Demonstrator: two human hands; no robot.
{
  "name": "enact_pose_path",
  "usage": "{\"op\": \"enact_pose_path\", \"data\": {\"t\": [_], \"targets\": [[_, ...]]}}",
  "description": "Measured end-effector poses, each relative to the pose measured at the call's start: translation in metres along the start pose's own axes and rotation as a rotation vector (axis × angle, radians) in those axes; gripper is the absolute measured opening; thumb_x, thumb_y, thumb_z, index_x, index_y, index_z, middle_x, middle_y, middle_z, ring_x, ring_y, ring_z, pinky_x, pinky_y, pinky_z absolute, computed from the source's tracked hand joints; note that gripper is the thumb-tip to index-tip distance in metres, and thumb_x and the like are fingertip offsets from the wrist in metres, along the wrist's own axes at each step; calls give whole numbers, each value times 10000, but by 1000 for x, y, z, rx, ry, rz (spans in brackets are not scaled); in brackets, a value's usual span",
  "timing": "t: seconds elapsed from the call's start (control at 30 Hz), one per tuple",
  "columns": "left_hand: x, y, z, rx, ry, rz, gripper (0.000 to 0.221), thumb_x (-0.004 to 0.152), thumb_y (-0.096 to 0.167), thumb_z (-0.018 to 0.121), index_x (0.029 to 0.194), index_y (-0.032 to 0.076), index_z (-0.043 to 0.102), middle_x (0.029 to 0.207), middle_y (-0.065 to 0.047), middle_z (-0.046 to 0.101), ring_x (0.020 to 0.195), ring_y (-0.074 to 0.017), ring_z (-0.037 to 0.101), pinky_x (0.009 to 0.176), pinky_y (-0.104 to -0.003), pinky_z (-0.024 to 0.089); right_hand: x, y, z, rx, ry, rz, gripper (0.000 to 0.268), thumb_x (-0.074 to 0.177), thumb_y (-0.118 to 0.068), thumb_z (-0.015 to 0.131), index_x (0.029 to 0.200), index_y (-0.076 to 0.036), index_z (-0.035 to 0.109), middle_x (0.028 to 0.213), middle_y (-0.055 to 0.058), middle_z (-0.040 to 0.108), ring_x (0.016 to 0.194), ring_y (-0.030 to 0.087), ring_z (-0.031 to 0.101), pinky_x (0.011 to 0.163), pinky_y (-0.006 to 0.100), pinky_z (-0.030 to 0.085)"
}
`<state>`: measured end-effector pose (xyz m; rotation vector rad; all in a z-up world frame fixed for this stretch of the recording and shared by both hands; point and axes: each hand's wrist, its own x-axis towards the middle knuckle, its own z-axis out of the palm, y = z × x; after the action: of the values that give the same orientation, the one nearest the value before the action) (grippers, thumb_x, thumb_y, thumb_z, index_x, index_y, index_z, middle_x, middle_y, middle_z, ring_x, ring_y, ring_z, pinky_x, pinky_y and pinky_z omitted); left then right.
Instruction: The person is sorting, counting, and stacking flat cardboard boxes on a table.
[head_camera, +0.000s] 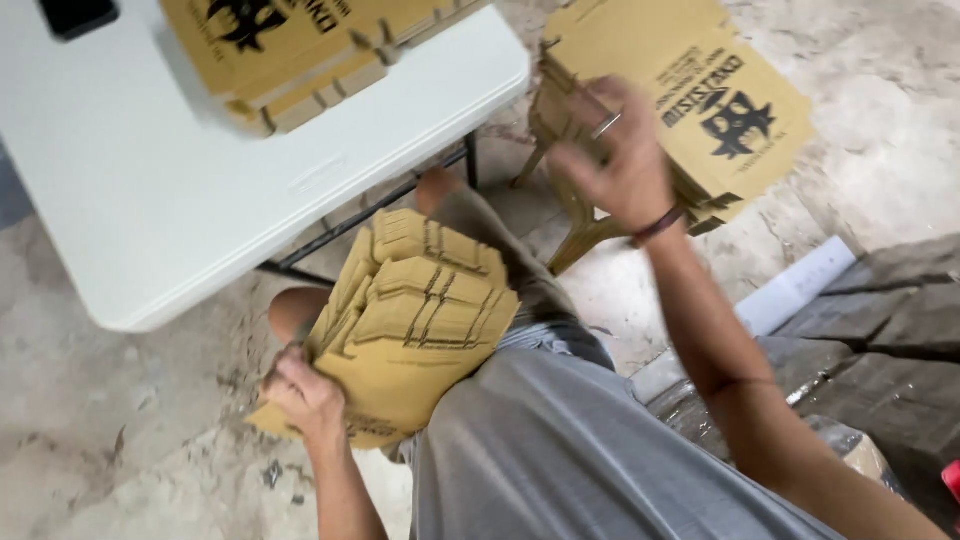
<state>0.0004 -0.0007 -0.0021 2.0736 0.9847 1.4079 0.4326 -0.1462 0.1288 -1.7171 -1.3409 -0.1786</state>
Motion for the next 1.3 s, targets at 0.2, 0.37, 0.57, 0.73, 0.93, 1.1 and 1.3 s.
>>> {"op": "enact_pose_path", "data": {"t": [0.2, 0.37, 0.57, 0.73, 0.93, 1.1, 1.3], "targets": [[21, 49, -6, 120, -128, 57, 519, 1017, 460, 361, 634, 114, 301, 557, -11, 249, 495, -144, 218, 503, -354, 158, 41, 216, -104, -888, -358, 699, 946, 876, -826, 629, 1505, -123, 560, 1392, 284, 531, 1272, 472, 462, 1028, 623, 422], [19, 46, 2, 199, -149, 69, 620, 985, 622, 379, 618, 123, 378, 501, 5, 298, 425, -134, 285, 448, -322, 211, 63, 243, -120, -760, -656, 1164, 920, 746, -809, 759, 1127, 25, 690, 1152, 230, 696, 1026, 413, 656, 802, 546, 570], [16, 36, 0, 250, -144, 47, 586, 985, 570, 467, 613, 130, 358, 486, 8, 276, 430, -138, 263, 460, -332, 212, 60, 240, -121, -775, -562, 1152, 895, 657, -764, 841, 997, -14, 491, 1116, 226, 615, 1014, 398, 607, 833, 549, 553], [5, 20, -3, 274, -155, 12, 586, 981, 617, 443, 633, 146, 424, 471, 35, 301, 396, -118, 294, 429, -309, 252, 57, 249, -113, -961, -522, 1069, 1277, 630, -796, 795, 1539, -18, 349, 1504, 238, 455, 1383, 417, 404, 1060, 597, 398], [8, 20, -3, 320, -175, 26, 624, 974, 620, 463, 732, 56, 574, 480, 7, 307, 429, -140, 284, 443, -317, 229, 76, 232, -136, -573, -331, 1154, 452, 924, -135, 796, 1309, -80, 564, 1236, 178, 604, 1093, 377, 616, 976, 429, 567], [13, 26, -4, 296, -252, 49, 633, 958, 673, 388, 703, 113, 535, 442, 46, 300, 356, -107, 300, 395, -281, 267, 77, 172, -171, -420, -188, 1050, 485, 954, -241, 788, 1337, -3, 609, 1290, 228, 620, 1187, 406, 581, 1059, 500, 476], [30, 39, -23, 194, -602, -85, 800, 805, 648, 599, 1201, -44, 664, 504, -17, 496, 472, -141, 462, 542, -335, 392, 67, 108, -189, -197, -117, 1098, 314, 1068, -329, 706, 1243, -85, 613, 1164, 149, 659, 1052, 302, 617, 945, 434, 522]]}}
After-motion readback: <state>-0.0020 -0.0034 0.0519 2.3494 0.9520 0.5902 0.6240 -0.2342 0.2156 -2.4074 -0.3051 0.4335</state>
